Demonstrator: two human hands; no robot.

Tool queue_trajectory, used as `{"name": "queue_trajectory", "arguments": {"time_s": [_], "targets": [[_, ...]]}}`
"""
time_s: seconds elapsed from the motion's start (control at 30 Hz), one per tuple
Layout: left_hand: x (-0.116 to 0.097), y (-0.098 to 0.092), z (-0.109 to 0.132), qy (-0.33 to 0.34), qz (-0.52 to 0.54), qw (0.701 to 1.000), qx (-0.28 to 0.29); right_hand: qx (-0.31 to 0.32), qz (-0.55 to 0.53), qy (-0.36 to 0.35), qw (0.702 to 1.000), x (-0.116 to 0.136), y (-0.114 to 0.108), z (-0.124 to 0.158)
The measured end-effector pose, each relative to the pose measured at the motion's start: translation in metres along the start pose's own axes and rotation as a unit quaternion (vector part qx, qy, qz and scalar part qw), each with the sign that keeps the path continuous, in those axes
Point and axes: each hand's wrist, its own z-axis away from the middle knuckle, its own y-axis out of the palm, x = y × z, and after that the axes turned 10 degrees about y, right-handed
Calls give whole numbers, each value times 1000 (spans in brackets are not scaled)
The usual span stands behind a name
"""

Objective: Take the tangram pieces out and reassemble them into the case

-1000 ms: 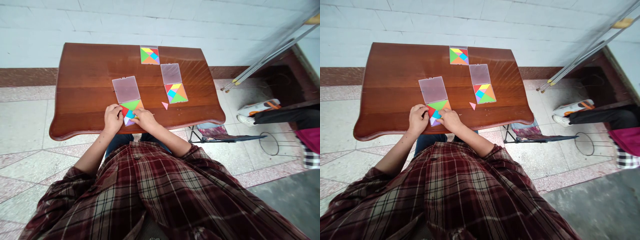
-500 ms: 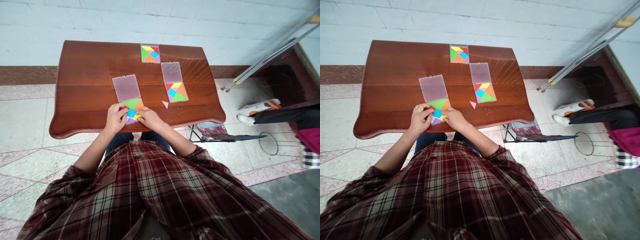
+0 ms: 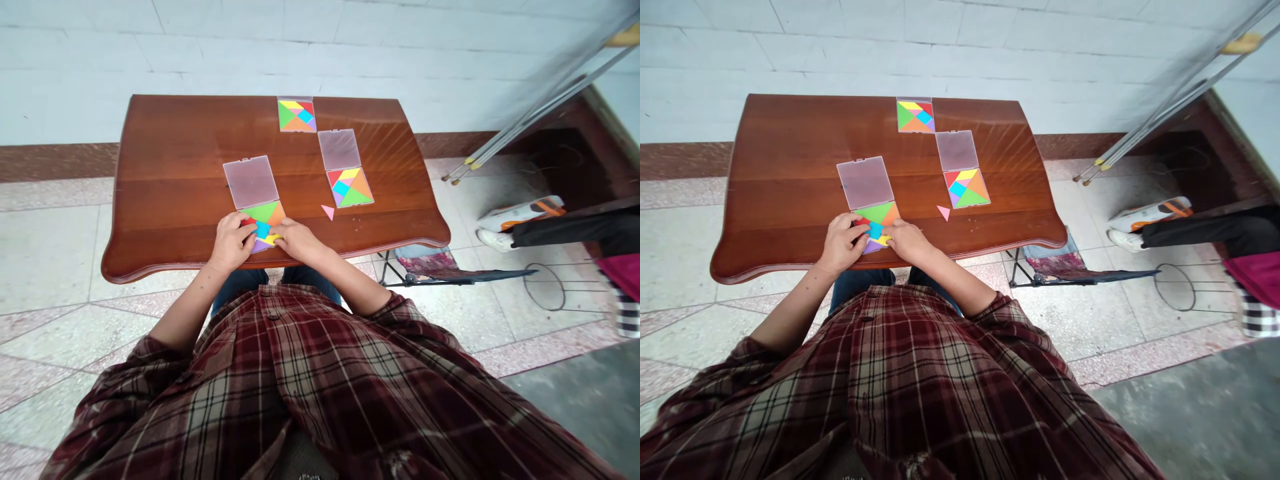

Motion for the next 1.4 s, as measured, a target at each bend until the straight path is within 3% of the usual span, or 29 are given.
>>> {"name": "queue_trajectory", "arguments": {"time_s": [1.4], "targets": [[-5, -5, -1, -21, 1, 1000, -15, 8, 14, -12, 1000, 5, -5, -1]]}}
